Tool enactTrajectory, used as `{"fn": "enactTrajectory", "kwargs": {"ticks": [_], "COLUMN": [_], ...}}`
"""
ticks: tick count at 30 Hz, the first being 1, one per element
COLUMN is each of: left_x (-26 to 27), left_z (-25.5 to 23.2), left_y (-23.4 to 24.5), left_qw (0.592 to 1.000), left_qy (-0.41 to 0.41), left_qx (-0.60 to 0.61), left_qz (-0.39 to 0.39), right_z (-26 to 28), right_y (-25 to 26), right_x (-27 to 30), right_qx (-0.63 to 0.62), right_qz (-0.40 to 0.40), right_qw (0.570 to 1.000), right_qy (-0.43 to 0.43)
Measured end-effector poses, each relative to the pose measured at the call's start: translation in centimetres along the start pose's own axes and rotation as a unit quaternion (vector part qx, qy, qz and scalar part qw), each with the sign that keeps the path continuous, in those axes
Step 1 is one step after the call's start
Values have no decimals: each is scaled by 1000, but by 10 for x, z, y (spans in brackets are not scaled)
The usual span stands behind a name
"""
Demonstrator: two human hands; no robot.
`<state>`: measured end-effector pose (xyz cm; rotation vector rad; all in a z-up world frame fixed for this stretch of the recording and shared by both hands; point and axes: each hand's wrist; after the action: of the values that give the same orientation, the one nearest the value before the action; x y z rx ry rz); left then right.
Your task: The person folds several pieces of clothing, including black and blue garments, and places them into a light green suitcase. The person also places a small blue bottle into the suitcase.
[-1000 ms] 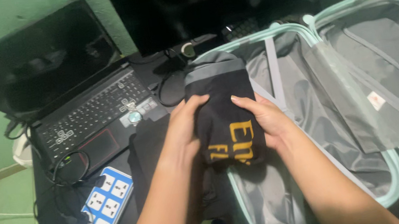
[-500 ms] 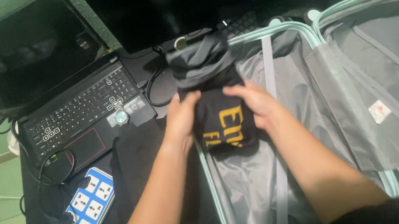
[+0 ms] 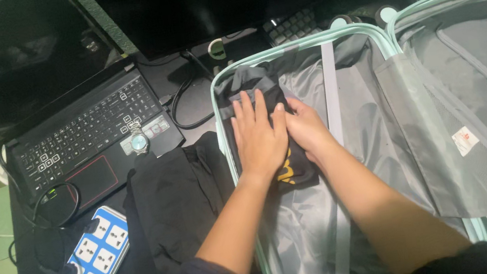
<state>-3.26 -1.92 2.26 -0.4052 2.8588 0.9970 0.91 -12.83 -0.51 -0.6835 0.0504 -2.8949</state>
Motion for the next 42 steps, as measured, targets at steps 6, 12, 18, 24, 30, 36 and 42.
{"fn": "enactTrajectory", "kwargs": {"ticks": [6, 12, 18, 24, 30, 36, 42], "left_x": [8, -7, -11, -6, -22, -22, -27], "left_z": [17, 25, 45, 49, 44, 40, 40], "left_y": [-18, -33, -44, -45, -25, -26, -28], "left_qw": [989, 988, 974, 977, 969, 975, 975], "left_qy": [-26, -14, -38, -57, -3, -72, -26], "left_qx": [-144, -152, -222, -200, -239, -211, -216], "left_qz": [1, -4, -21, -41, 69, 3, 50], "right_z": [-15, -16, -12, -9, -37, -62, -61], "right_y": [10, -2, -19, -21, -12, -8, -6], "right_x": [-10, 4, 47, 53, 66, 66, 69], "right_qx": [162, 246, 332, 365, 380, 423, 415], "right_qz": [-156, -184, -144, -153, -109, -146, -148], "right_qw": [968, 914, 889, 855, 874, 868, 873], "right_qy": [110, 264, 280, 334, 283, 215, 209]}}
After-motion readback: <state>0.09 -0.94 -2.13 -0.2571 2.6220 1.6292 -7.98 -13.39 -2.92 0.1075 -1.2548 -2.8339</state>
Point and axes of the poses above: each hand's wrist, its own x-axis away from the middle knuckle, its own y-axis out of the back of the hand, z = x × y, and after that the axes turned 7 degrees about x, right-handed
